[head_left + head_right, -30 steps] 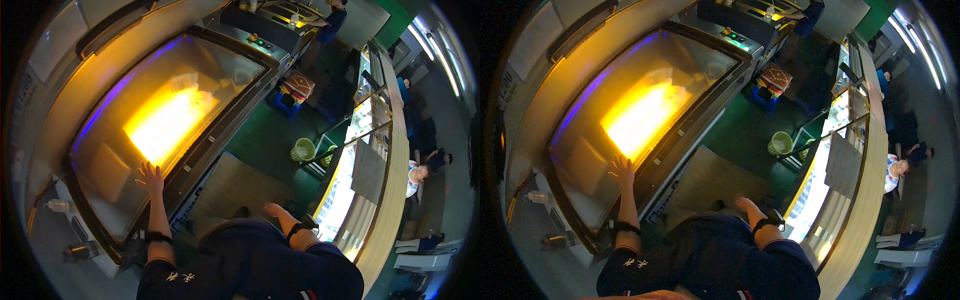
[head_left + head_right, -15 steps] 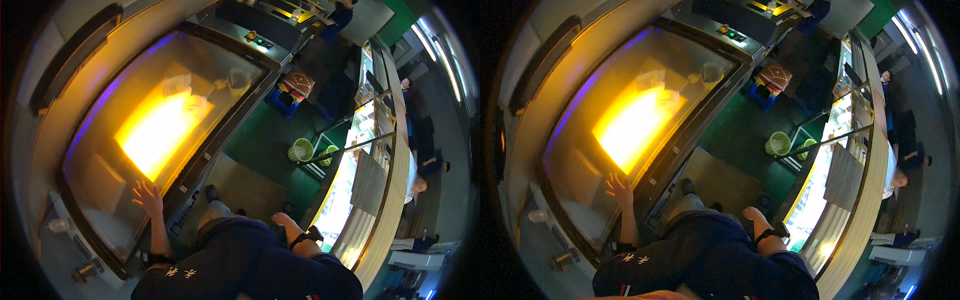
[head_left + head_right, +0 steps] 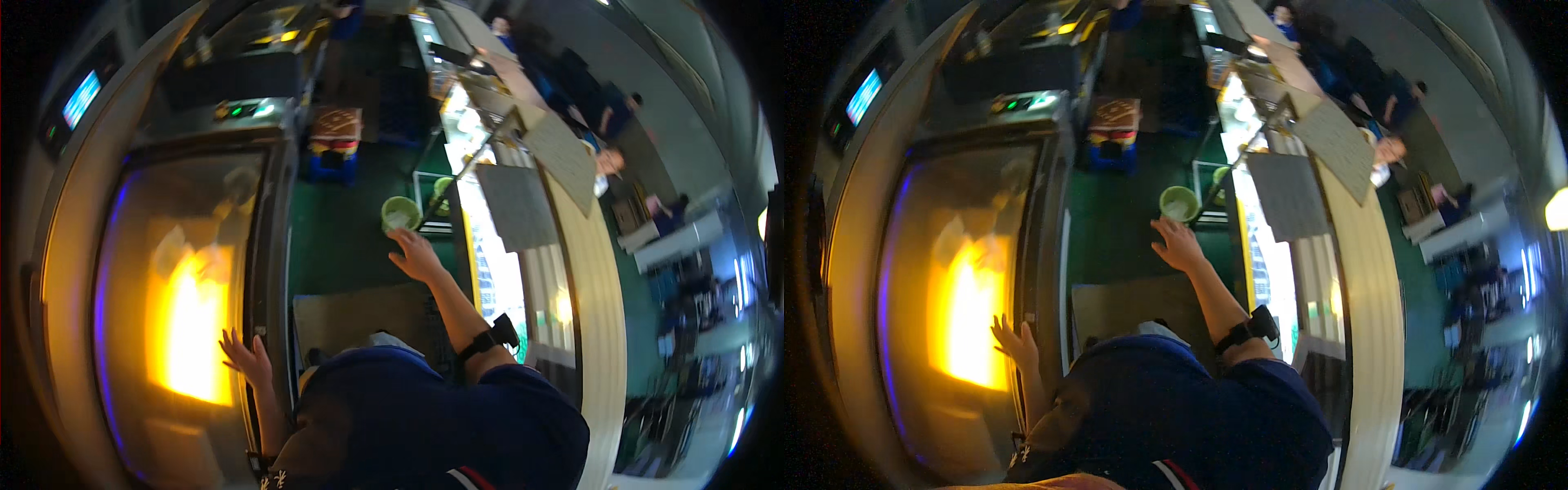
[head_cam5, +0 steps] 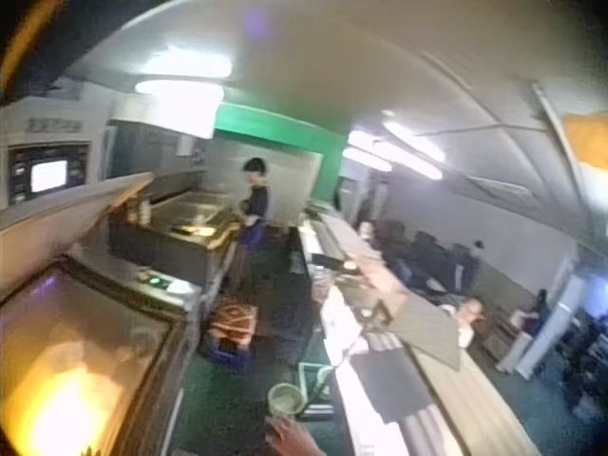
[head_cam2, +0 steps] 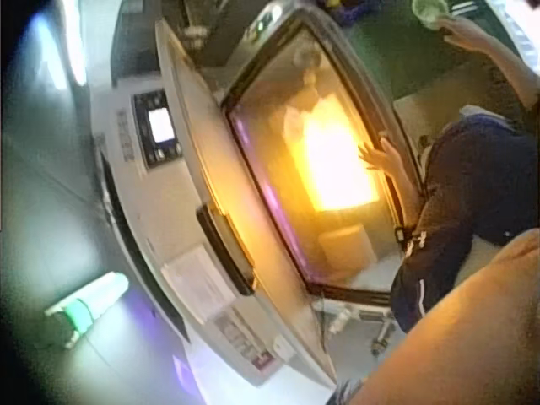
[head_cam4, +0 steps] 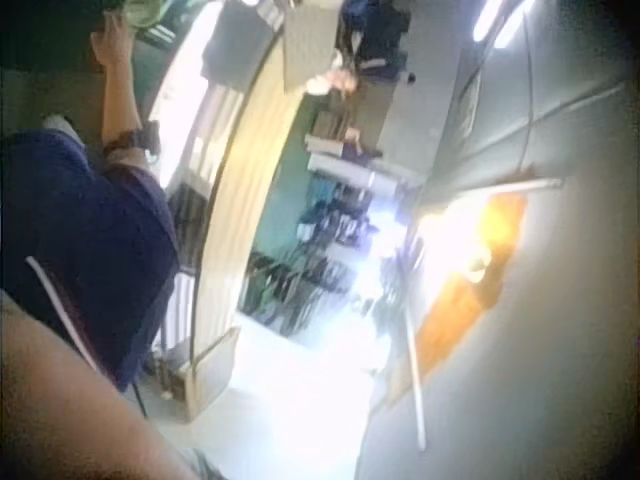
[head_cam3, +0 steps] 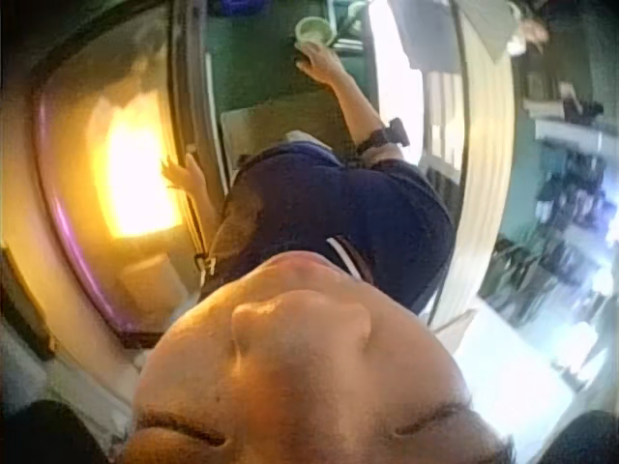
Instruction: Operating an LED exposure machine to process material sheets in a fabrication facility.
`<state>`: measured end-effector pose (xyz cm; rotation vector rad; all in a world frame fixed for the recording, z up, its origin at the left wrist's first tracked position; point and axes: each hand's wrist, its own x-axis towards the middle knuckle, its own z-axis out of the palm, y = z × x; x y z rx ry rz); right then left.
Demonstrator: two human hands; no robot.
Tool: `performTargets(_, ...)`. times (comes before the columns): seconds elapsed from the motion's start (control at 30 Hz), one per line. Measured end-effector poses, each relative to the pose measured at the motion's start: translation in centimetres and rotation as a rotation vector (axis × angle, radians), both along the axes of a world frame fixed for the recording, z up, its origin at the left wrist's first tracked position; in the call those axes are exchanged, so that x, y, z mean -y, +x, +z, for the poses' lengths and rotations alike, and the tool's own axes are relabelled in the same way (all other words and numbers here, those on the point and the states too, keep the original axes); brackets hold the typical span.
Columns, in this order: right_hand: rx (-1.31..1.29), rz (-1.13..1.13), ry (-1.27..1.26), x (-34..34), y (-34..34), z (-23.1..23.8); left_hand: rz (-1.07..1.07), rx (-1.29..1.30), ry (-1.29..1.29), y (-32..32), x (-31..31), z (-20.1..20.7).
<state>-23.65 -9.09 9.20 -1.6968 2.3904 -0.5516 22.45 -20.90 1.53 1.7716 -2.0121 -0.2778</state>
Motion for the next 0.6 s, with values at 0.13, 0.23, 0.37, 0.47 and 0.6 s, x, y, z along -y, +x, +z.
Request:
performTargets(0.13,-0.206,-0.268,-0.250,-6.0,-9.7,7.3,-0.024,0.081,-0.022,-1.3,1.3,-1.9)
performTargets(0.23,-0.520,-0.542,-0.208,-12.0,-15.1,13.1,0.137,0.204,0.080,-0.3,1.4,-1.9)
performTargets(0.37,-0.678,-0.974,-0.116,-18.2,-24.8,13.1,0.265,0.267,0.084,2.0,1.1,-4.2)
performTargets(0.47,-0.593,-1.031,0.098,-19.9,-28.4,12.3,0.323,0.297,0.170,3.0,-0.2,-4.1)
performTargets(0.6,-0.626,-0.894,-0.033,-16.6,-27.6,12.1,0.388,0.440,-0.066,11.7,-5.2,-6.2)
